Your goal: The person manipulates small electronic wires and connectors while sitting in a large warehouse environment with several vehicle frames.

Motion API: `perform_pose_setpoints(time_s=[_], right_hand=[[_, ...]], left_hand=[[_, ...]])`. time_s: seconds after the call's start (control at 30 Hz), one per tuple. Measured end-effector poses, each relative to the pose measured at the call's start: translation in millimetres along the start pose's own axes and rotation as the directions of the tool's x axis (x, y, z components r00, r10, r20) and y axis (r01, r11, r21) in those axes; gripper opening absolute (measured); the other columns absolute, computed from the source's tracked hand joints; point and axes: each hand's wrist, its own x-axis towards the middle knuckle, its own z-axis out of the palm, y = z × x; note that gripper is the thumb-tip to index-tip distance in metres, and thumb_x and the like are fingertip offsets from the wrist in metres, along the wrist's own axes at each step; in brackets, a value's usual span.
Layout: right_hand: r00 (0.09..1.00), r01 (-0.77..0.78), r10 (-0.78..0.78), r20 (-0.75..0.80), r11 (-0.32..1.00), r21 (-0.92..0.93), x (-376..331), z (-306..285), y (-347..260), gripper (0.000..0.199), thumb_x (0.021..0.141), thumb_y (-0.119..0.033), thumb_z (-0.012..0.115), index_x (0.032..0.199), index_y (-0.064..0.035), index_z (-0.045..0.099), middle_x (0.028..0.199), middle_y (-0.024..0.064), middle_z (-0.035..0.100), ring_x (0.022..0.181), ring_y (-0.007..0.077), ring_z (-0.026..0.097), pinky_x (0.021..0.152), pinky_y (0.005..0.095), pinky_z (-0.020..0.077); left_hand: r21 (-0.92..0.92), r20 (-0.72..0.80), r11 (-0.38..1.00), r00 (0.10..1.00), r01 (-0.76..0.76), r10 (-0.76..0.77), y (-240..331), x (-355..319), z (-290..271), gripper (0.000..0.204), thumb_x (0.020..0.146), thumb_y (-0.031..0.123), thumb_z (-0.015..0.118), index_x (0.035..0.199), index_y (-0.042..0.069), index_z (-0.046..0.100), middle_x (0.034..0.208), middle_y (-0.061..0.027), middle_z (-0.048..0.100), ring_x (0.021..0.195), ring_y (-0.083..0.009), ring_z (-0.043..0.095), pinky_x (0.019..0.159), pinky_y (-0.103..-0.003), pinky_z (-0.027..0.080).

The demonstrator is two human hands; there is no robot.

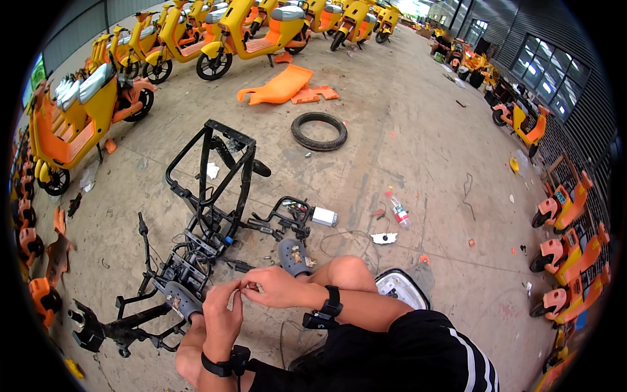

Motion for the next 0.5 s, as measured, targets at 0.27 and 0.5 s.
perform_pose_setpoints(time_s=[0.27, 0.5], right_hand=[[0.998, -0.036, 0.038, -0.042, 0.997, 0.064, 1.6, -2.9, -8.1, 0.016, 0.087, -0.016, 0.067, 0.093, -0.0003, 0.067, 0.082, 0.0141, 0.067, 0.073, 0.0305, 0.065, 0.066, 0.0392, 0.0511], [0.995, -0.007, 0.014, -0.096, 0.997, 0.076, 1.2, -2.6, -12.9, 0.015, 0.089, -0.015, 0.067, 0.092, -0.0005, 0.065, 0.076, 0.0138, 0.063, 0.067, 0.0301, 0.061, 0.062, 0.0396, 0.0484]], left_hand=[[0.077, -0.002, 0.997, 1.000, -0.030, 0.031, 0.7, 2.0, -2.7, 0.018, 0.076, -0.005, 0.073, 0.093, 0.001, 0.070, 0.085, -0.0138, 0.068, 0.083, -0.0324, 0.064, 0.074, -0.038, 0.051], [-0.008, -0.021, 1.000, 1.000, 0.022, -0.022, 1.9, 1.0, -3.4, 0.010, 0.081, -0.005, 0.069, 0.091, -0.001, 0.068, 0.083, -0.0148, 0.067, 0.076, -0.0319, 0.064, 0.069, -0.036, 0.051]])
